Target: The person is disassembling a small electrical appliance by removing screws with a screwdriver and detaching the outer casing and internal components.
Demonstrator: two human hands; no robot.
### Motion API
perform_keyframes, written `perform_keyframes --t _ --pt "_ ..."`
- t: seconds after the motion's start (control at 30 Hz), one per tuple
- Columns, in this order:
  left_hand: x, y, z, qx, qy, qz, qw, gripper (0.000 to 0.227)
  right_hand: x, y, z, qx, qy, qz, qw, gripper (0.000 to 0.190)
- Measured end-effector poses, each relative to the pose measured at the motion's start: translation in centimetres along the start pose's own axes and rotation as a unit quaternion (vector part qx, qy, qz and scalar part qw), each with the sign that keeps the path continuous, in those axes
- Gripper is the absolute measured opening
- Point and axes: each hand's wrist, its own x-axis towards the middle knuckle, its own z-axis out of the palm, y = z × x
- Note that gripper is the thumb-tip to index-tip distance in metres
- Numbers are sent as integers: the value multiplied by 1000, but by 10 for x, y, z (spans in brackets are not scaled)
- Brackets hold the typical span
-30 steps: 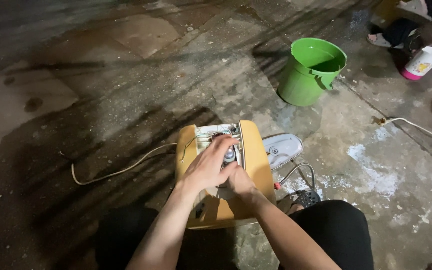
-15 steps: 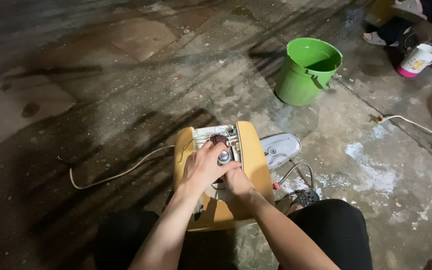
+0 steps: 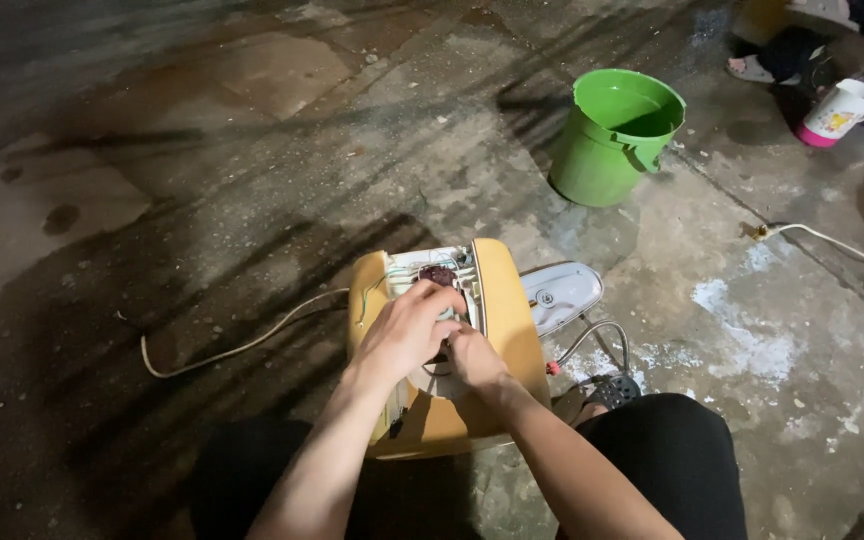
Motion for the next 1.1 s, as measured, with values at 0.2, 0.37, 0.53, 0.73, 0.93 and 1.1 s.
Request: perform_keyframes --t 0.2,0.37,0.53,0.73,0.93,1.1 --pt "1 5 7 69 66 -87 992 35 -11 -10 0 -130 38 -69 988 34" --pt "-7 30 -13 47 27 -80 995 42 -9 7 16 -704 181 -197 658 15" --pt "-10 52 -33 10 -57 -48 997 43 -11 -10 -8 -557 100 -180 805 8" --pt "-5 35 -17 14 -76 -63 995 29 -11 -33 -38 -320 -13 -142 937 7" --pt "6 12 2 71 28 -120 990 37 -10 -33 -34 -234 15 -70 970 13" --pt "7 15 1 70 36 -162 984 43 1 -3 -9 -64 -24 11 998 9"
